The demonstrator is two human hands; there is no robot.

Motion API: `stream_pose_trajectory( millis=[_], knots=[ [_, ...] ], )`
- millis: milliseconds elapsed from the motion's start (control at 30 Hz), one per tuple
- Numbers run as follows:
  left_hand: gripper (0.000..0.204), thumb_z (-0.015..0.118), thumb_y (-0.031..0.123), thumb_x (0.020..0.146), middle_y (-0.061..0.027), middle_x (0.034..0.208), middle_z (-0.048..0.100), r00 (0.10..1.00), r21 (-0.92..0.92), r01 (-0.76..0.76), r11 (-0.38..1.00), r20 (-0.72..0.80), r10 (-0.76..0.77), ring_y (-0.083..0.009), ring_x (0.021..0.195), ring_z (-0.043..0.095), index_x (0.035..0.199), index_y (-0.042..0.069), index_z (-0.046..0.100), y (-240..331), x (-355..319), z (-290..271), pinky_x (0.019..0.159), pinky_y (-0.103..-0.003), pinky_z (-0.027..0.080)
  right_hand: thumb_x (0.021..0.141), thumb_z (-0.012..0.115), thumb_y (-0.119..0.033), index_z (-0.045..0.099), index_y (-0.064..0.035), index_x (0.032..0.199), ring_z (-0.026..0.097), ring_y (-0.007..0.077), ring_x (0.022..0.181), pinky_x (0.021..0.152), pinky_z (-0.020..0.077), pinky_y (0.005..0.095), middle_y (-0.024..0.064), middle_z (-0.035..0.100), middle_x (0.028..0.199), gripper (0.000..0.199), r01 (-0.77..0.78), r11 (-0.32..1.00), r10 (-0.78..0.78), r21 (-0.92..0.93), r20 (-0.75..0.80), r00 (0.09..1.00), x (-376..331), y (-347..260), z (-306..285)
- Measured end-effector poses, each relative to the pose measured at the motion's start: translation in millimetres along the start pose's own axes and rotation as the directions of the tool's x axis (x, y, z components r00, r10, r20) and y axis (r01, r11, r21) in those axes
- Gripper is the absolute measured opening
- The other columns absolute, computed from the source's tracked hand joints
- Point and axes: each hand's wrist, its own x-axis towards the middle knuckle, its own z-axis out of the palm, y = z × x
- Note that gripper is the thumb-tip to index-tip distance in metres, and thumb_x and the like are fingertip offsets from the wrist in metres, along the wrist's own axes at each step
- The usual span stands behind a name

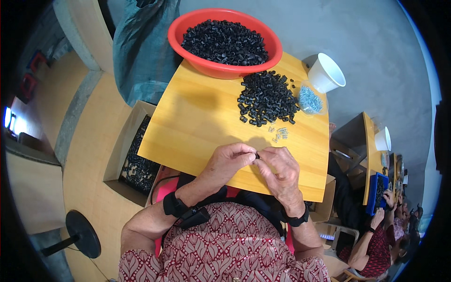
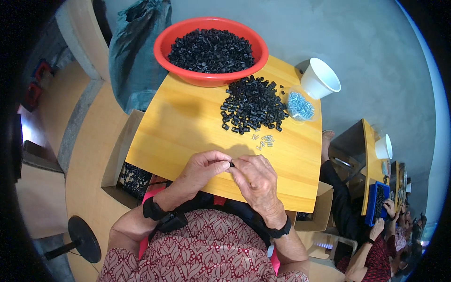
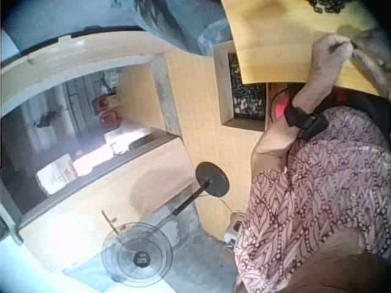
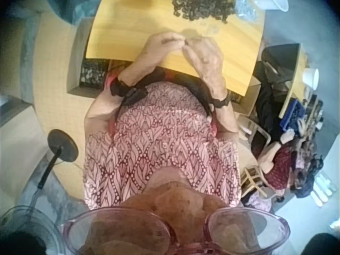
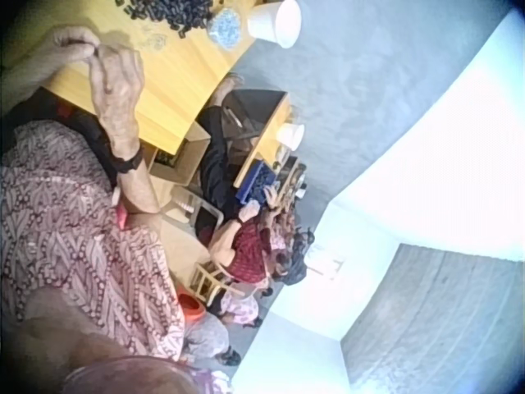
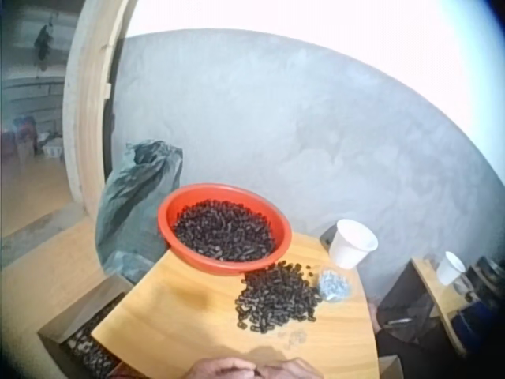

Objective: Sorting and assembling small black and silver components on a table.

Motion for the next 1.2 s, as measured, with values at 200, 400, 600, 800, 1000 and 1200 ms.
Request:
stream_pose_trajectory(
  millis=[200, 400, 600, 800, 1000, 1200],
  knots=[
    [0.019, 0.059, 0.013, 0.096, -0.0014, 0.095, 0.067, 0.999, -0.142, 0.046, 0.989, -0.021, -0.05, -0.0077, 0.09, 0.059, 0.106, -0.002, 0.066, 3.7, -0.5, -3.8, 0.082, -0.024, 0.048, 0.071, 0.079, -0.003, 0.069, -0.0019, 0.087, 0.062, 0.0268, 0.077, 0.069, 0.0499, 0.0364, 0.0105, 0.065, 0.089, 0.019, 0.06, 0.997, -0.064, -0.052, -0.082, 0.995, 4.1, -0.1, 10.7],
    [0.017, 0.059, 0.012, 0.096, -0.001, 0.093, 0.066, 0.999, -0.1, 0.027, 0.995, -0.014, -0.029, -0.0075, 0.089, 0.059, 0.103, -0.002, 0.066, 5.6, 2.1, -6.8, 0.081, -0.023, 0.048, 0.071, 0.078, -0.002, 0.068, -0.0023, 0.087, 0.061, 0.0257, 0.076, 0.066, 0.0486, 0.0362, 0.0089, 0.063, 0.087, 0.019, 0.133, 0.987, -0.142, -0.094, -0.085, 0.986, 6.8, -0.3, 13.7],
    [0.017, 0.058, 0.012, 0.096, -0.0025, 0.093, 0.067, 1.0, -0.019, -0.004, 1.0, -0.017, 0.004, -0.0082, 0.088, 0.06, 0.101, -0.002, 0.065, 8.6, 2.1, -10.3, 0.081, -0.024, 0.048, 0.074, 0.075, 0.0, 0.066, -0.0009, 0.09, 0.062, 0.0274, 0.078, 0.068, 0.0494, 0.0363, 0.0102, 0.063, 0.089, 0.017, 0.102, 0.995, -0.103, -0.019, -0.036, 0.994, 11.1, 3.7, 10.2],
    [0.02, 0.059, 0.013, 0.096, -0.0054, 0.095, 0.067, 0.996, -0.019, 0.043, 0.999, -0.074, -0.044, -0.012, 0.091, 0.064, 0.108, -0.003, 0.061, 10.9, 1.6, -11.0, 0.086, -0.026, 0.049, 0.09, 0.066, -0.025, 0.062, 0.0033, 0.119, 0.057, 0.0401, 0.111, 0.093, 0.0468, 0.0435, 0.0243, 0.06, 0.121, 0.041, -0.115, 0.993, 0.117, -0.026, 0.082, 0.99, 43.8, 32.7, 1.0],
    [0.019, 0.058, 0.012, 0.097, -0.0054, 0.094, 0.067, 0.993, -0.025, 0.042, 0.999, -0.11, -0.044, -0.0122, 0.091, 0.065, 0.11, -0.002, 0.06, 11.7, 6.2, -12.6, 0.087, -0.026, 0.049, 0.095, 0.051, -0.05, 0.045, 0.0044, 0.139, 0.036, 0.043, 0.136, 0.111, 0.0317, 0.0477, 0.0289, 0.039, 0.145, 0.07, -0.092, 0.896, 0.205, -0.435, 0.222, 0.953, 51.2, 81.3, 35.2],
    [0.019, 0.058, 0.012, 0.097, -0.0054, 0.093, 0.068, 0.989, -0.009, 0.033, 0.999, -0.147, -0.034, -0.0109, 0.089, 0.063, 0.11, -0.002, 0.061, 10.8, 7.7, -18.9, 0.087, -0.025, 0.048, 0.095, 0.048, -0.055, 0.04, 0.0054, 0.141, 0.032, 0.0404, 0.139, 0.113, 0.0278, 0.048, 0.0274, 0.035, 0.149, 0.077, -0.053, 0.883, 0.219, -0.467, 0.308, 0.926, 46.0, 63.9, 51.8]
  ],
)
